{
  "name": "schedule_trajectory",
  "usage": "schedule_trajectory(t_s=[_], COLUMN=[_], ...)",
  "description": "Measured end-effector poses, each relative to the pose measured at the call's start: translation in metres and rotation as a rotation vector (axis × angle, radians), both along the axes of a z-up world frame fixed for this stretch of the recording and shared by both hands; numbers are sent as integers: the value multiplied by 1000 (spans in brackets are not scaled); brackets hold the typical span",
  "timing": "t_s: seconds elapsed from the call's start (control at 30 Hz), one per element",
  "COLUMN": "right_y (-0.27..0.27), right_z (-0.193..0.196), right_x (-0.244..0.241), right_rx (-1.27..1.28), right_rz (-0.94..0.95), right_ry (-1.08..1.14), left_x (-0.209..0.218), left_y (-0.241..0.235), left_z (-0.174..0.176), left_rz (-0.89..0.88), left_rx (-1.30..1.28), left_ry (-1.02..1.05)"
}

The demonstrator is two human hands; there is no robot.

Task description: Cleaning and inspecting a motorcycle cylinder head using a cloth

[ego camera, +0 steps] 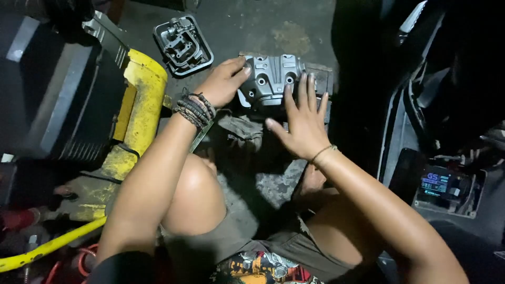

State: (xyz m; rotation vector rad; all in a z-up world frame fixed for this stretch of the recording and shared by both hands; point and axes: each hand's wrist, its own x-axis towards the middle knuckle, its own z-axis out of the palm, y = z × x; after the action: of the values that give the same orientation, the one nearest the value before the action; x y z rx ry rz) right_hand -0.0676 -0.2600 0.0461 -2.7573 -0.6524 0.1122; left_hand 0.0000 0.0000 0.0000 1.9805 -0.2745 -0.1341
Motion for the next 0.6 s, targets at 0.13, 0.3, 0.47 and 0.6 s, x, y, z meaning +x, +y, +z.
schedule_trajectory(t_s=[0.13,0.3,0.47,0.6], right_y=[4,-4,-12,-4], right_z=[-7,-3,-21,-11], right_x=[16,-9,10,-12], right_rx=[-4,28,13,18], right_rz=[-24,-11,-65,-14], right_ry=[-54,-3,-42,-46], left_x=[-2,-5,-5,-8], left_y=[-1,-4,-3,-1], left_z=[1,17,20,22], left_rz=[3,-33,-58,-57], left_rx=[76,70,88,92], left_ry=[0,67,44,38])
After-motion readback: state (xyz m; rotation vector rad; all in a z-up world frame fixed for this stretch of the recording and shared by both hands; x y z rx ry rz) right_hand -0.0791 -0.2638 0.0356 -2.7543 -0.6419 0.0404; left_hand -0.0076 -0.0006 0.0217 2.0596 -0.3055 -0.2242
